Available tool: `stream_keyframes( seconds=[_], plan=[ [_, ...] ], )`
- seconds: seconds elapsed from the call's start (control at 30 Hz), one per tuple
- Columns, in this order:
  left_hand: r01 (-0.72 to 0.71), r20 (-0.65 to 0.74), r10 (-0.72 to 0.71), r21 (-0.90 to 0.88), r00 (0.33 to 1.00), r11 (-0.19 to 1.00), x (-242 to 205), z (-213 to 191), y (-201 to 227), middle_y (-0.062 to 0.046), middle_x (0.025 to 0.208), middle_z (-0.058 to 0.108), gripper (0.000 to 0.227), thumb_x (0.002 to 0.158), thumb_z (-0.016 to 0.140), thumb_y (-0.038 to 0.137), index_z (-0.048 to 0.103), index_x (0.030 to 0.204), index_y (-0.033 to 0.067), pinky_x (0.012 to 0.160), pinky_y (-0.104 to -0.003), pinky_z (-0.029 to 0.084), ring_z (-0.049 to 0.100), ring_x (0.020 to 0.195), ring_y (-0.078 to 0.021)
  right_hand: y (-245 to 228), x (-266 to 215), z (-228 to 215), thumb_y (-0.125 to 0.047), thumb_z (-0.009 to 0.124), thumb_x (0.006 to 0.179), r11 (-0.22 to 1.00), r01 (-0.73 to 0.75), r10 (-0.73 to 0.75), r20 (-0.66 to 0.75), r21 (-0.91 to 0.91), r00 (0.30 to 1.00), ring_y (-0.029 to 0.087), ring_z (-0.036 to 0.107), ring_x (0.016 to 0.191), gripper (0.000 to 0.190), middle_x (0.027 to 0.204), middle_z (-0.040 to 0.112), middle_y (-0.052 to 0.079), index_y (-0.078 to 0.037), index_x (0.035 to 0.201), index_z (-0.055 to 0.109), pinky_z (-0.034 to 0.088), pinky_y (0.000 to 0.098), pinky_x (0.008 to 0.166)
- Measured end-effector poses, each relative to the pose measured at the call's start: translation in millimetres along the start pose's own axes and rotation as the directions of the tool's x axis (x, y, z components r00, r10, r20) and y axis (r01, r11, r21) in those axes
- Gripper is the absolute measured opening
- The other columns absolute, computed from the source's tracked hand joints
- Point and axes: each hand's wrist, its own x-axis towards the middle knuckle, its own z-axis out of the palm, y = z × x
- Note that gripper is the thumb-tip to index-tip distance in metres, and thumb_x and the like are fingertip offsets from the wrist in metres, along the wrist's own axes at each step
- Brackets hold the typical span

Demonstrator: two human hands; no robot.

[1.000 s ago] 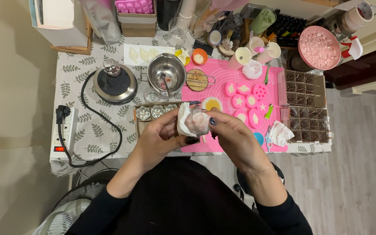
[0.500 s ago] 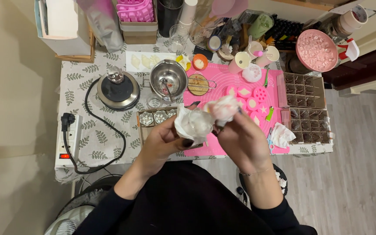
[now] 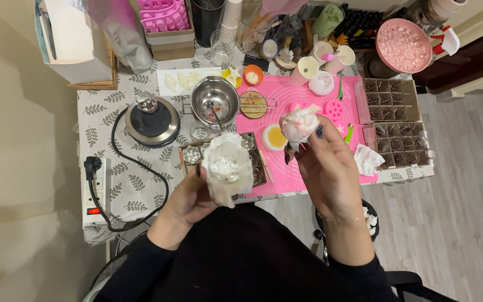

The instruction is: Wiping and cleaning small glass jars and candle-making supplies at a workspace.

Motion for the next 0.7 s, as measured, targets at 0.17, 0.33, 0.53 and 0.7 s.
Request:
stream_keyframes(
  seconds=[0.17,0.33,0.53,0.7],
  plan=[
    [0.018,-0.26,-0.035,-0.069,0.965,0.997,1.0,-12.8,7.0,-0.015,0.138,0.062,0.065,0.095,0.062,0.044,0.048,0.144,0.0035,0.097,-0.046,0.056,0.064,0.121,-0.0307,17.0,5.3,3.3,-0.014,0.049,0.11,1.0,-0.006,0.006,-0.007,-0.024,1.0,0.018,0.06,0.112,0.034,0.127,0.064,0.01,0.001,0.14,0.053,0.048,0.0356,0.096],
    [0.011,-0.374,-0.037,-0.071,0.927,0.997,0.0,1.7,20.9,-0.012,0.137,0.062,0.062,0.095,0.058,0.044,0.05,0.142,0.0046,0.1,-0.046,0.056,0.063,0.122,-0.0288,27.8,12.6,11.8,-0.013,0.046,0.109,0.998,-0.011,0.011,-0.006,-0.064,1.0,0.017,0.06,0.112,0.034,0.125,0.064,0.009,0.001,0.139,0.053,0.047,0.0351,0.101],
    [0.011,-0.218,-0.013,-0.008,0.976,1.0,-12.1,-21.2,20.0,-0.016,0.135,0.062,0.057,0.107,0.058,0.042,0.05,0.146,0.0007,0.093,-0.042,0.053,0.064,0.115,-0.0277,48.5,15.0,12.4,-0.012,0.044,0.107,0.99,-0.128,0.131,-0.039,0.064,0.991,0.018,0.06,0.115,0.036,0.127,0.064,0.01,0.001,0.14,0.052,0.046,0.0339,0.101],
    [0.041,-0.254,-0.049,-0.037,0.966,0.998,-9.5,-11.0,26.0,-0.011,0.144,0.058,0.059,0.102,0.052,0.041,0.044,0.149,0.0065,0.104,-0.042,0.049,0.06,0.126,-0.0254,65.8,15.0,6.9,-0.019,0.042,0.107,0.915,-0.219,0.23,0.008,0.339,0.973,0.02,0.061,0.115,0.037,0.13,0.064,0.009,-0.004,0.139,0.051,0.048,0.0369,0.098]
  ],
)
